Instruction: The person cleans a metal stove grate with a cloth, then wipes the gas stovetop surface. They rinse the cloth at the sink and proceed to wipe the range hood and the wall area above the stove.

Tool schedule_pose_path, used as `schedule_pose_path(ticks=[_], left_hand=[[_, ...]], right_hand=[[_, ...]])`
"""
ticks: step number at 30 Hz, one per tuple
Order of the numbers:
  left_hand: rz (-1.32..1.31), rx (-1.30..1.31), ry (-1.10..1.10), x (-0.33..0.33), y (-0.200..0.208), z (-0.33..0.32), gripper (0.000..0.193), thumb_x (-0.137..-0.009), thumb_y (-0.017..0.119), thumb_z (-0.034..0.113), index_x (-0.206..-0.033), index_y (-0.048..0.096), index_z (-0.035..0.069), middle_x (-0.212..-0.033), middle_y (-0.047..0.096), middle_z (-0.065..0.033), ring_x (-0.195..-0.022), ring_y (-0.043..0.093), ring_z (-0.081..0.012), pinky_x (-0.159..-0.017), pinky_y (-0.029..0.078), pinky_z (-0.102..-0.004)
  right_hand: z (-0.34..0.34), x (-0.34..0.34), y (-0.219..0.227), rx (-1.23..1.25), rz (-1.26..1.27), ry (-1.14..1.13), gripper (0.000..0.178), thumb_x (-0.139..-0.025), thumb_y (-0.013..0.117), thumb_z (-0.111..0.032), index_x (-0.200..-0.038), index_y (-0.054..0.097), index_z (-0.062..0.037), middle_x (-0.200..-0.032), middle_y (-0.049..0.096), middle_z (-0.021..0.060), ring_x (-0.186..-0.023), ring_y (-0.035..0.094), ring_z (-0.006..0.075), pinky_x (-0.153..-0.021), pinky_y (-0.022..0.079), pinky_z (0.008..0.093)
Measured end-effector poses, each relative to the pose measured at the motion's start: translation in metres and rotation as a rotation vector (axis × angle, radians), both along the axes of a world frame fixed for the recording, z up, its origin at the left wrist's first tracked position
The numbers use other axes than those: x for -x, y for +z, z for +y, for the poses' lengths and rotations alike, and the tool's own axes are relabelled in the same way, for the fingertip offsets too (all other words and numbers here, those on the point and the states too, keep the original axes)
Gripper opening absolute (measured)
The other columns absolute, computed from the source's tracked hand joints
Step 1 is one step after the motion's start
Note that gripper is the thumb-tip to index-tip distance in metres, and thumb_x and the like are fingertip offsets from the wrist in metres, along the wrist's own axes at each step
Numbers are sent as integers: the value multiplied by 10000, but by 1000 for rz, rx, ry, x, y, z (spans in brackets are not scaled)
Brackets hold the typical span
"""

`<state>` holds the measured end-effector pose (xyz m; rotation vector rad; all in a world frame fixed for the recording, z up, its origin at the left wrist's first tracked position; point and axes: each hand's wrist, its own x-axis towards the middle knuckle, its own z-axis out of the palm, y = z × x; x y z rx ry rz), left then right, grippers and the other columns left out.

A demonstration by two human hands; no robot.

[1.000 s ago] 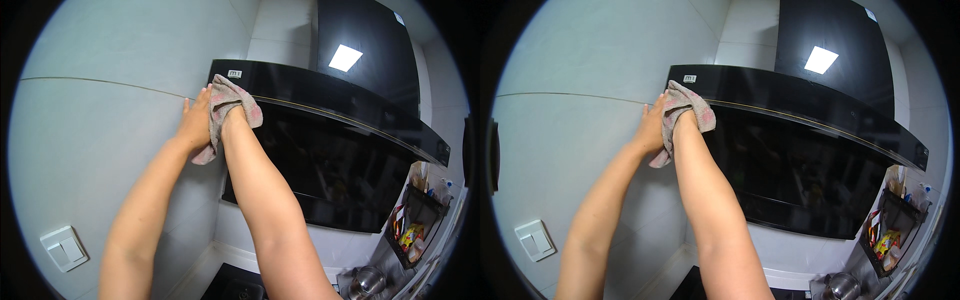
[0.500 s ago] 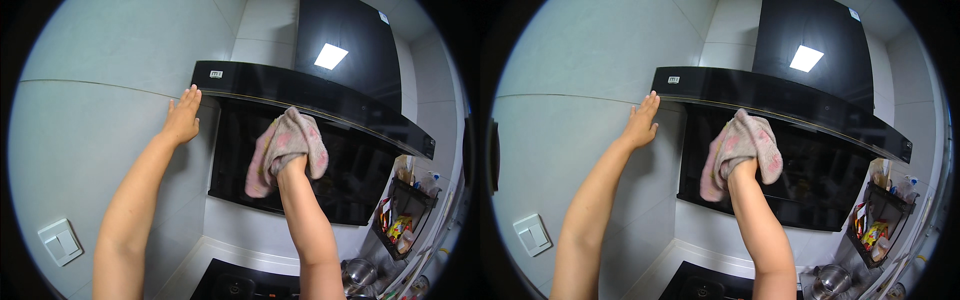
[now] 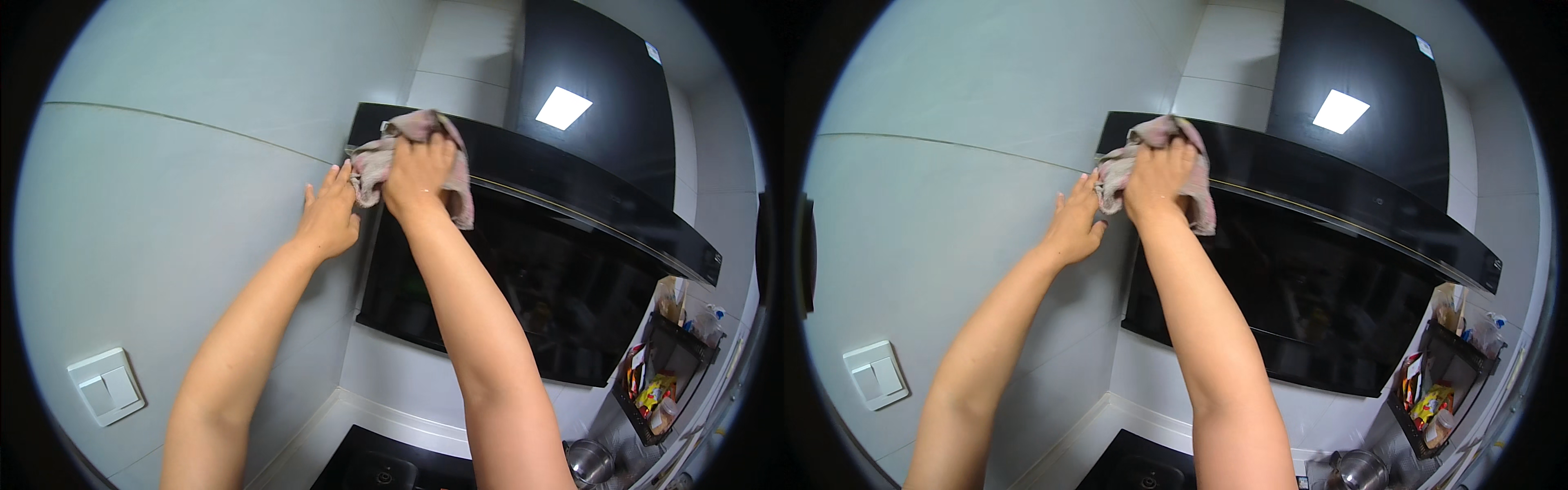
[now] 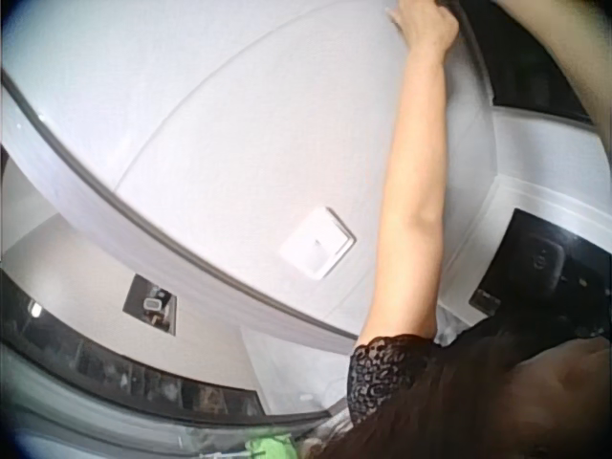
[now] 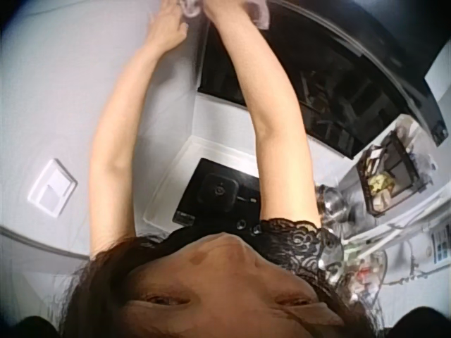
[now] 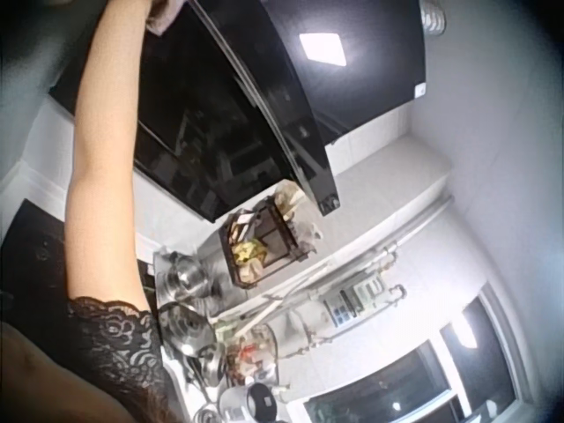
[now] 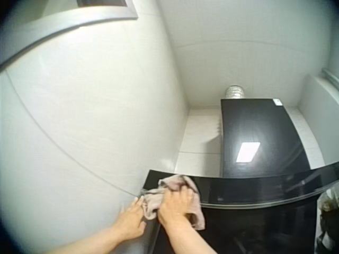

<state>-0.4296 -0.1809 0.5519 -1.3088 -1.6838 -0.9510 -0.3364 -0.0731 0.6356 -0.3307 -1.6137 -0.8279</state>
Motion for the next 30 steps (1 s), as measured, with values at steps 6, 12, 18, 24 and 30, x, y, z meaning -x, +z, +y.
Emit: schedule_pose_path(ticks=[6,12,18,24,30], left_hand=[[-87,-66,-97,10,-3,1,511,-813,592,98,-1270,428,-62,-1428,342,-251,-1377,259,-393,-1109,263,-505],[-113,-179,-85,8,-11,3,314,-811,562,97,-1089,559,-48,-1109,582,-233,-1146,496,-393,-974,403,-463],[-539,-396,-373,12,-7,-2,230,-857,526,129,-1016,629,-1,-972,646,-164,-981,606,-310,-810,478,-430],[-1270,-372,-1428,28,32,7,470,-979,434,335,-1376,379,89,-1462,357,-125,-1328,332,-310,-1070,221,-550],[-1218,-385,-1336,29,61,9,516,-944,523,338,-1374,389,87,-1188,574,-95,-1112,534,-237,-950,380,-478]], right_hand=[[-13,33,50,-150,-148,-274,480,-806,515,-311,-1210,573,-58,-1269,534,167,-1251,373,355,-1056,196,499],[-31,34,24,-263,-462,-346,388,-862,501,-328,-1144,651,-107,-1228,599,29,-1214,454,237,-1069,240,419],[-31,28,61,-141,-344,-264,310,-825,502,-226,-1062,646,-87,-1159,616,80,-1129,507,273,-981,332,402],[-14,14,20,-245,-184,-169,277,-826,485,-210,-1004,663,-95,-1062,641,101,-1123,491,291,-983,313,430],[24,-96,-11,-430,-143,-82,144,-734,567,-110,-838,627,-32,-876,630,118,-998,549,348,-892,414,462]])
